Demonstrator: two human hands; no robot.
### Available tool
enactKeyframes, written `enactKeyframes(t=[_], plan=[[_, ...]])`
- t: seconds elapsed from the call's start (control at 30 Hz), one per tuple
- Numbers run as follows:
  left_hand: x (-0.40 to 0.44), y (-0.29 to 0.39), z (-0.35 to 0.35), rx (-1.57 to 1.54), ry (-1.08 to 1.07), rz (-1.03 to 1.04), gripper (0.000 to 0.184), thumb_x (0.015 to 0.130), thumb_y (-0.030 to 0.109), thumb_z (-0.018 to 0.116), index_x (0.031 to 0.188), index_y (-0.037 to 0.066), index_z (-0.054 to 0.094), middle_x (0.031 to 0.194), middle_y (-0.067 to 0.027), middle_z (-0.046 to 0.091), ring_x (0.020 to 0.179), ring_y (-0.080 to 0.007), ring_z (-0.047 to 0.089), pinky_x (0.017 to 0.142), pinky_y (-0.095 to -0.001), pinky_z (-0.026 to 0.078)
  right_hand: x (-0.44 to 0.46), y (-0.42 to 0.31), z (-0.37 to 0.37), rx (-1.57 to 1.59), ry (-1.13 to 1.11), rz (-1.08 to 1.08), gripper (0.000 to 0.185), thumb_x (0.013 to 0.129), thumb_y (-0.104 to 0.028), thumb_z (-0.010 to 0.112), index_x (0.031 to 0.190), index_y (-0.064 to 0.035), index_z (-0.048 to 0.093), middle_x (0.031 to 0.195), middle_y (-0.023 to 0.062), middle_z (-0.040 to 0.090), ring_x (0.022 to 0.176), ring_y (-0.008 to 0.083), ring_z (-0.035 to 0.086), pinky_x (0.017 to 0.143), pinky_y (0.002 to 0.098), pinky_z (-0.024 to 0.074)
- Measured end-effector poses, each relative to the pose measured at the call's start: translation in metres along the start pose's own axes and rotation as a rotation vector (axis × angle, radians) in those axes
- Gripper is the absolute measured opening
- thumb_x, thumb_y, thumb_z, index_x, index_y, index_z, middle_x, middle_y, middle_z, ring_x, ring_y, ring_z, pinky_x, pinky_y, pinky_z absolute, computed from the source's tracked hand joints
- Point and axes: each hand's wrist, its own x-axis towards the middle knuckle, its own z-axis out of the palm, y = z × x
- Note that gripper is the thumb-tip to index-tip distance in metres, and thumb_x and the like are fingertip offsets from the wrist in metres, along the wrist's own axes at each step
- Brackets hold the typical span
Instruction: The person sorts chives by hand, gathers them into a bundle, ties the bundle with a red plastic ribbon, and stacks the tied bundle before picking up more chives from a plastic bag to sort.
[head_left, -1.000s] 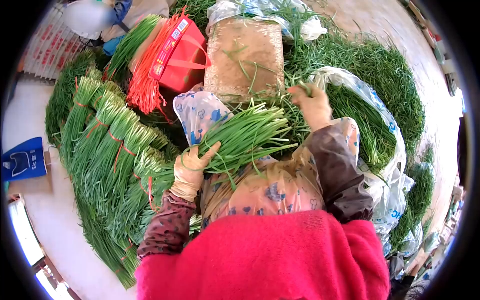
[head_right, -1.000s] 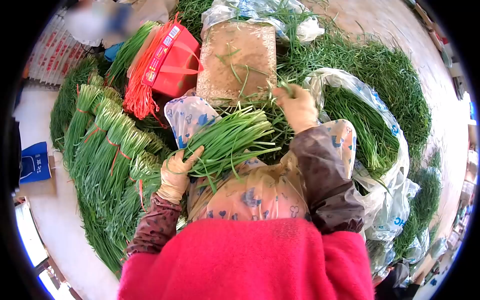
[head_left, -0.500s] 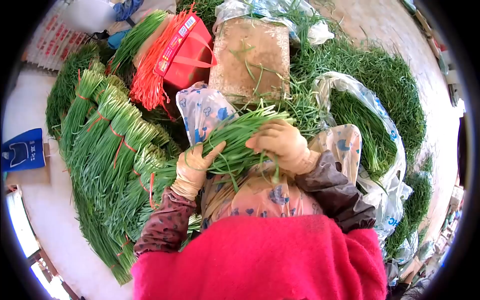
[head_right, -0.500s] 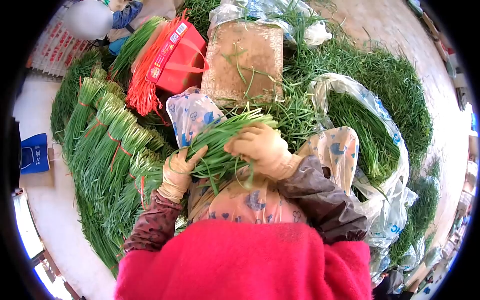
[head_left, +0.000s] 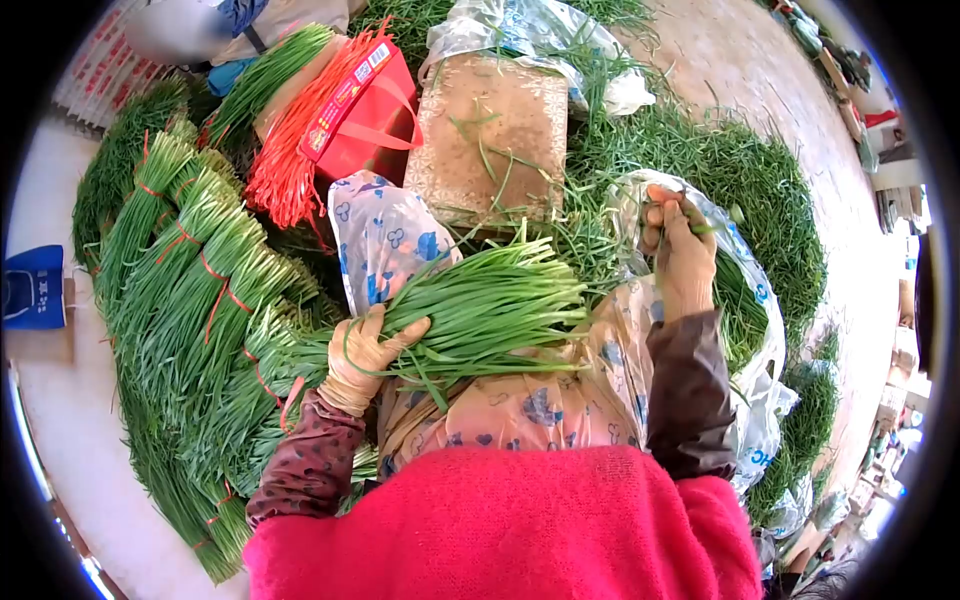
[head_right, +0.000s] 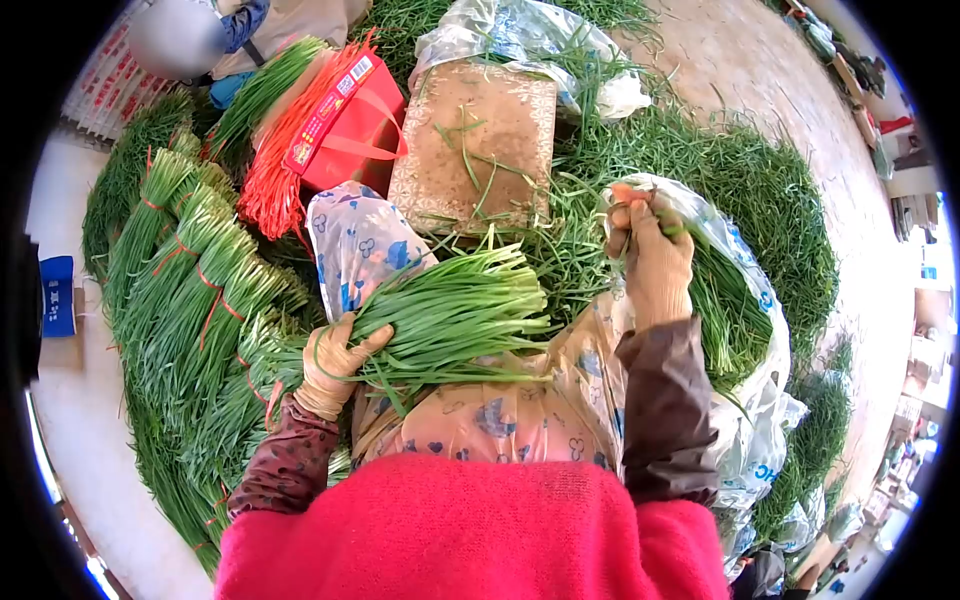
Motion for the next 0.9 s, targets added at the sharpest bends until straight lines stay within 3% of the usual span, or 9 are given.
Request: enactKeyframes(t=[0.07,0.23,0.3,0.43,0.57,0.7,0.8,0.87,0.9], plan=[[0.003,-0.001,-0.003,-0.046,-0.038,0.016,0.059,0.07,0.009,0.066,0.121,0.038,0.058,0.102,-0.0123,0.06,0.069,-0.0248,0.061,0.062,-0.0345,0.049,0.018,0.001,-0.006,-0.381,-0.021,-0.02,0.018,0.094,-0.014,0.057,0.105,-0.0045,0.068,0.082,0.0026,0.067,0.064,0.008,0.057,0.056,0.0204,0.0459],[0.005,-0.001,0.001,0.025,0.074,0.064,0.06,0.068,0.011,0.069,0.119,0.04,0.059,0.099,-0.0111,0.06,0.066,-0.0231,0.06,0.061,-0.033,0.048,0.013,0.009,0.061,-1.356,-0.73,-0.397,0.045,0.083,-0.044,0.065,0.113,-0.0108,0.066,0.106,0.0115,0.065,0.098,0.0333,0.061,0.087,0.0387,0.0474],[0.005,-0.003,0.003,0.014,0.061,0.067,0.066,0.073,0.012,0.062,0.127,0.05,0.049,0.097,-0.0091,0.057,0.063,-0.0189,0.057,0.059,-0.0311,0.047,0.012,0.019,0.091,-1.47,-0.82,-0.206,0.044,0.081,-0.047,0.064,0.108,-0.0116,0.068,0.099,0.0133,0.066,0.093,0.0324,0.062,0.084,0.0389,0.0482],[0.001,-0.004,0.003,-0.004,0.058,0.042,0.065,0.073,0.013,0.063,0.126,0.05,0.05,0.098,-0.009,0.057,0.062,-0.0191,0.057,0.059,-0.031,0.047,0.018,0.044,0.102,-1.361,-1.019,0.022,0.03,0.08,-0.041,0.067,0.095,-0.0152,0.071,0.085,0.0096,0.068,0.085,0.0295,0.064,0.075,0.0405,0.0484],[-0.004,-0.004,0.007,-0.001,0.129,0.037,0.06,0.073,0.015,0.065,0.122,0.048,0.054,0.1,-0.0091,0.058,0.063,-0.0196,0.057,0.06,-0.031,0.047,0.026,0.059,0.068,-1.318,-0.66,-0.192,0.016,0.083,-0.019,0.061,0.095,-0.013,0.07,0.089,0.0099,0.069,0.084,0.0293,0.065,0.073,0.0369,0.0508],[-0.009,-0.008,0.012,-0.063,0.148,0.015,0.055,0.072,0.016,0.067,0.117,0.046,0.058,0.1,-0.0085,0.059,0.067,-0.0201,0.059,0.062,-0.0314,0.048,0.056,0.047,0.022,-1.499,-0.356,-0.013,0.034,0.087,-0.029,0.061,0.112,-0.0077,0.066,0.1,0.0153,0.068,0.095,0.0306,0.064,0.084,0.0385,0.0492],[-0.005,-0.006,0.008,-0.193,0.071,-0.082,0.055,0.071,0.016,0.068,0.116,0.045,0.058,0.103,-0.0095,0.059,0.068,-0.0212,0.06,0.063,-0.0318,0.049,0.06,0.033,0.01,-1.518,-0.311,-0.004,0.04,0.087,-0.035,0.062,0.115,-0.0067,0.065,0.102,0.0148,0.069,0.096,0.0266,0.065,0.085,0.0363,0.0483],[-0.004,-0.005,0.01,-0.199,0.085,-0.08,0.055,0.071,0.015,0.068,0.116,0.044,0.059,0.104,-0.0101,0.06,0.067,-0.0216,0.06,0.063,-0.0319,0.049,0.055,0.02,0.02,-1.114,-0.531,0.306,0.044,0.087,-0.041,0.062,0.116,-0.0068,0.064,0.102,0.0113,0.069,0.096,0.0205,0.064,0.087,0.0327,0.0469],[-0.003,-0.007,0.01,-0.222,0.068,-0.073,0.055,0.07,0.014,0.068,0.116,0.044,0.059,0.104,-0.0105,0.06,0.067,-0.0219,0.06,0.063,-0.0321,0.049,0.054,0.027,0.025,-1.014,-0.667,0.275,0.041,0.088,-0.038,0.064,0.117,-0.0081,0.064,0.101,0.0072,0.068,0.094,0.0161,0.061,0.088,0.0298,0.0454]])
